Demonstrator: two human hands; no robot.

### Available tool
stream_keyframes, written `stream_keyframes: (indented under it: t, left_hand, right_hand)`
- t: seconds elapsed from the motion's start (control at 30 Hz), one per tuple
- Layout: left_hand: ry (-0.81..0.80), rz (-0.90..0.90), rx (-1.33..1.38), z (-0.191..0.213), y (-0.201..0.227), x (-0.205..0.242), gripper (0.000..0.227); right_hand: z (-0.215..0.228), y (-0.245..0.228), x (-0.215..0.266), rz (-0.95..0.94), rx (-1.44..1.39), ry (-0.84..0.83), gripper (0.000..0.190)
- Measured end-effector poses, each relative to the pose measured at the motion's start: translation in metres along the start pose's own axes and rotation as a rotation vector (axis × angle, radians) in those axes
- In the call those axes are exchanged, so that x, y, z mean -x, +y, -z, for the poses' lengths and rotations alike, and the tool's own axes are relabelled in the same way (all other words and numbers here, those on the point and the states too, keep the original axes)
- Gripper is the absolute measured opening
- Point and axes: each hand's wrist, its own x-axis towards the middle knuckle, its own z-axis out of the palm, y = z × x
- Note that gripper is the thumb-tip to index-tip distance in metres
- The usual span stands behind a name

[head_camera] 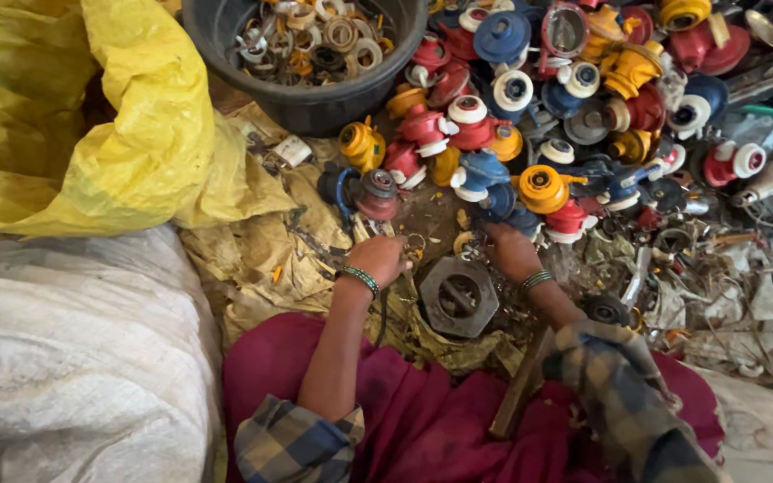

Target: The person sits on the floor and uses a hammer and metal anvil to break apart colorful plastic components. They repeatedly strike the parts, separate the pieces, and place the broken fragments into a nearby bucket.

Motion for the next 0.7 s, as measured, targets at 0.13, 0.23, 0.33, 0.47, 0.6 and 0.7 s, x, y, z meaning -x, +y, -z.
stream_keyframes:
  t: [0.13, 0.23, 0.33, 0.47, 0.6, 0.7]
  left_hand:
    - [0.003, -0.024, 0.020, -0.018, -0.014, -0.010, 0.041]
    - [-0.001, -0.013, -0.039, -0.035, -0.021, -0.021, 0.031]
    - [-0.043, -0.073, -0.051, -0.044, -0.019, -0.029, 0.035]
    - [0.052, -0.077, 0.072, -0.040, -0.018, -0.027, 0.039]
    - [0.008, -0.033, 0.049, -0.028, -0.022, -0.021, 0.039]
    - [-0.014, -0.012, 0.028, -0.026, -0.028, -0.021, 0.042]
  right_hand:
    - [0.002, -0.013, -0.006, -0.177, 0.182, -0.168, 0.027]
    - [0.027, -0.036, -0.013, -0.194, 0.328, -0.237, 0.020]
    - [0.071, -0.061, -0.030, -0.015, 0.192, -0.201, 0.020]
    - [0.135, -0.093, -0.109, 0.171, 0.156, -0.126, 0.021]
    - [0.251, -0.121, -0.196, 0.212, 0.275, 0.213, 0.020]
    - [0.339, -0.160, -0.215, 0.262, 0.345, 0.551, 0.020]
